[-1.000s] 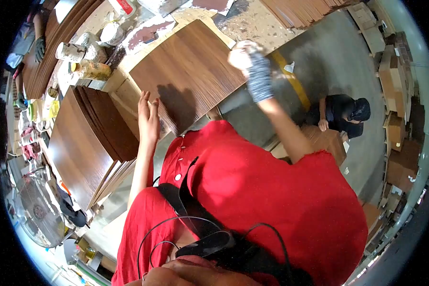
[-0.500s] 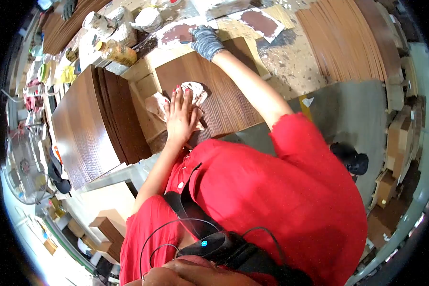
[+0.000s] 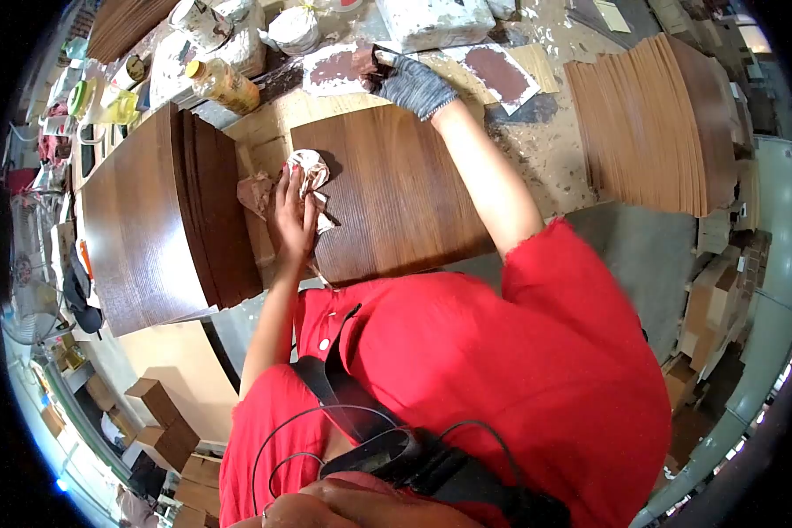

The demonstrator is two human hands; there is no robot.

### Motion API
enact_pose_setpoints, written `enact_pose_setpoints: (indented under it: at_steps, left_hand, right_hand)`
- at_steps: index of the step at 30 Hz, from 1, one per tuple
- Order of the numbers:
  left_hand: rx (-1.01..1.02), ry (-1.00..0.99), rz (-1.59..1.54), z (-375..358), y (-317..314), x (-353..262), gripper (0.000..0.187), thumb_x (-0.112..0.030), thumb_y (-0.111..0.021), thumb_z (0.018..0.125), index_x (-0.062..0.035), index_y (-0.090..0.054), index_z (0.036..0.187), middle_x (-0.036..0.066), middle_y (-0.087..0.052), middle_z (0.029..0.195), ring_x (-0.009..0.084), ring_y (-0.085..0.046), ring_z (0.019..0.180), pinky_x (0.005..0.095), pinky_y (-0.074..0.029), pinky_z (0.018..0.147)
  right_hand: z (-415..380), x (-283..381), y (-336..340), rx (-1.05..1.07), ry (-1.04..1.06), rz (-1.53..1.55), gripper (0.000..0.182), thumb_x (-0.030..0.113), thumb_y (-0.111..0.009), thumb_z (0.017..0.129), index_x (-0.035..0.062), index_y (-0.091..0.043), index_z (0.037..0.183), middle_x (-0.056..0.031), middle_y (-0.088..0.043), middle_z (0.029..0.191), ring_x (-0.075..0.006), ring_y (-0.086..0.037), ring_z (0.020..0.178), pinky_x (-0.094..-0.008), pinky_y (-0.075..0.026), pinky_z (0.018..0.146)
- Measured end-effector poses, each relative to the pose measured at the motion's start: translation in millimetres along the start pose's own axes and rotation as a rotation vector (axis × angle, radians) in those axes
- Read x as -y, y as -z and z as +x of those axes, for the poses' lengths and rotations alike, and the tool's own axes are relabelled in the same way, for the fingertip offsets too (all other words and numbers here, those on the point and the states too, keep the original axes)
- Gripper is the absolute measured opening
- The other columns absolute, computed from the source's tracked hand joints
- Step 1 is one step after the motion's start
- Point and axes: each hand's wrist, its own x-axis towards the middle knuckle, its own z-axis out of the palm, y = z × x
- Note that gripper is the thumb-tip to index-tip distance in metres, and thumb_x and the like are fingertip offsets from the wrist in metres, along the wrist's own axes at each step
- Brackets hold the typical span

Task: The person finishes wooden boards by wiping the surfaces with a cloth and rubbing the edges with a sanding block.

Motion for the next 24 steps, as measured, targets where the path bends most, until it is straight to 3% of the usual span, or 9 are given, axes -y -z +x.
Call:
enact_pose_setpoints:
  at_steps: [5, 9, 11, 13, 17, 20, 21, 23, 24]
  left_hand:
    - [-0.035, -0.016, -0.04, 0.2, -2.0, -0.2, 0.054, -0.019, -0.061, 0.093, -0.0106, -0.052, 0.145, 0.02, -0.048, 0.149, 0.0392, -0.051, 0.132, 0.0447, -0.043, 0.108]
    - [-0.007, 0.008, 0.018, 0.1, 1.5, -3.2, 0.053, -0.017, -0.062, 0.092, -0.0103, -0.053, 0.144, 0.019, -0.049, 0.149, 0.0375, -0.051, 0.133, 0.0439, -0.043, 0.109]
    - [-0.018, -0.001, 0.016, -0.1, 1.0, -1.7, 0.053, -0.016, -0.061, 0.092, -0.0103, -0.054, 0.144, 0.018, -0.049, 0.149, 0.037, -0.052, 0.133, 0.0438, -0.043, 0.109]
    - [-0.029, -0.01, 0.015, -0.3, -0.7, 0.9, 0.052, -0.016, -0.061, 0.092, -0.0103, -0.054, 0.143, 0.018, -0.049, 0.149, 0.0364, -0.052, 0.133, 0.0436, -0.043, 0.109]
    - [-0.023, -0.019, -0.015, 0.0, 3.1, -3.3, 0.052, -0.015, -0.061, 0.092, -0.0097, -0.054, 0.143, 0.019, -0.049, 0.149, 0.0368, -0.052, 0.133, 0.0434, -0.043, 0.109]
    - [-0.021, -0.026, 0.022, 1.2, 4.2, -5.2, 0.051, -0.016, -0.061, 0.092, -0.0089, -0.054, 0.142, 0.019, -0.049, 0.149, 0.0372, -0.051, 0.133, 0.0437, -0.042, 0.109]
    - [-0.012, -0.023, 0.025, 0.1, 2.2, -3.3, 0.051, -0.016, -0.061, 0.092, -0.0089, -0.054, 0.142, 0.019, -0.049, 0.149, 0.0372, -0.051, 0.133, 0.0437, -0.042, 0.109]
    - [-0.039, -0.036, -0.018, -1.7, -1.9, 2.3, 0.051, -0.017, -0.061, 0.092, -0.009, -0.055, 0.142, 0.019, -0.049, 0.149, 0.0374, -0.052, 0.132, 0.0436, -0.042, 0.109]
    - [-0.028, -0.03, -0.016, -2.1, -1.7, 2.7, 0.051, -0.018, -0.062, 0.092, -0.0115, -0.055, 0.143, 0.019, -0.049, 0.149, 0.0374, -0.052, 0.132, 0.0437, -0.042, 0.109]
  right_hand:
    - [-22.4, -1.5, -8.3, -0.152, 0.005, 0.14, 0.023, 0.013, -0.064, 0.097, -0.003, -0.065, 0.114, -0.0162, -0.067, 0.107, -0.0291, -0.067, 0.099, -0.041, -0.061, 0.091]
    - [-26.2, 3.6, -14.2, -0.082, 0.036, 0.014, 0.026, 0.012, -0.066, 0.096, -0.0022, -0.065, 0.117, -0.014, -0.069, 0.105, -0.0252, -0.068, 0.098, -0.0386, -0.061, 0.089]
    - [-14.3, 2.7, -15.1, -0.205, 0.115, -0.544, 0.031, 0.016, -0.071, 0.093, -0.001, -0.067, 0.118, -0.0109, -0.07, 0.104, -0.0202, -0.068, 0.094, -0.0334, -0.06, 0.085]
    - [-0.5, 10.9, -9.9, -0.36, 0.013, -1.062, 0.043, 0.026, -0.08, 0.086, 0.0033, -0.068, 0.121, -0.0056, -0.072, 0.101, -0.0151, -0.067, 0.086, -0.0282, -0.057, 0.077]
    - [26.1, 1.8, 22.1, -0.284, 0.375, -1.321, 0.055, 0.02, -0.085, 0.081, 0.0039, -0.061, 0.128, -0.006, -0.069, 0.094, -0.0153, -0.066, 0.084, -0.0299, -0.058, 0.071]
    - [8.9, 2.8, -4.5, -0.367, 0.115, -0.986, 0.045, 0.0, -0.074, 0.087, 0.0047, -0.06, 0.13, -0.0102, -0.066, 0.105, -0.0163, -0.067, 0.087, -0.0264, -0.06, 0.071]
    - [0.2, 5.3, -9.6, -0.326, -0.001, -1.065, 0.044, -0.005, -0.069, 0.088, 0.0049, -0.06, 0.13, -0.011, -0.065, 0.109, -0.0172, -0.068, 0.093, -0.0265, -0.063, 0.078]
    - [-17.2, -5.3, -4.8, -0.18, 0.14, -1.069, 0.043, -0.004, -0.07, 0.088, 0.0047, -0.062, 0.129, -0.0096, -0.065, 0.112, -0.0181, -0.067, 0.1, -0.0267, -0.062, 0.085]
    - [-20.4, -6.9, 0.2, -0.145, -0.018, -0.651, 0.042, 0.004, -0.075, 0.087, 0.0052, -0.064, 0.128, -0.0079, -0.064, 0.117, -0.0187, -0.064, 0.107, -0.0264, -0.061, 0.089]
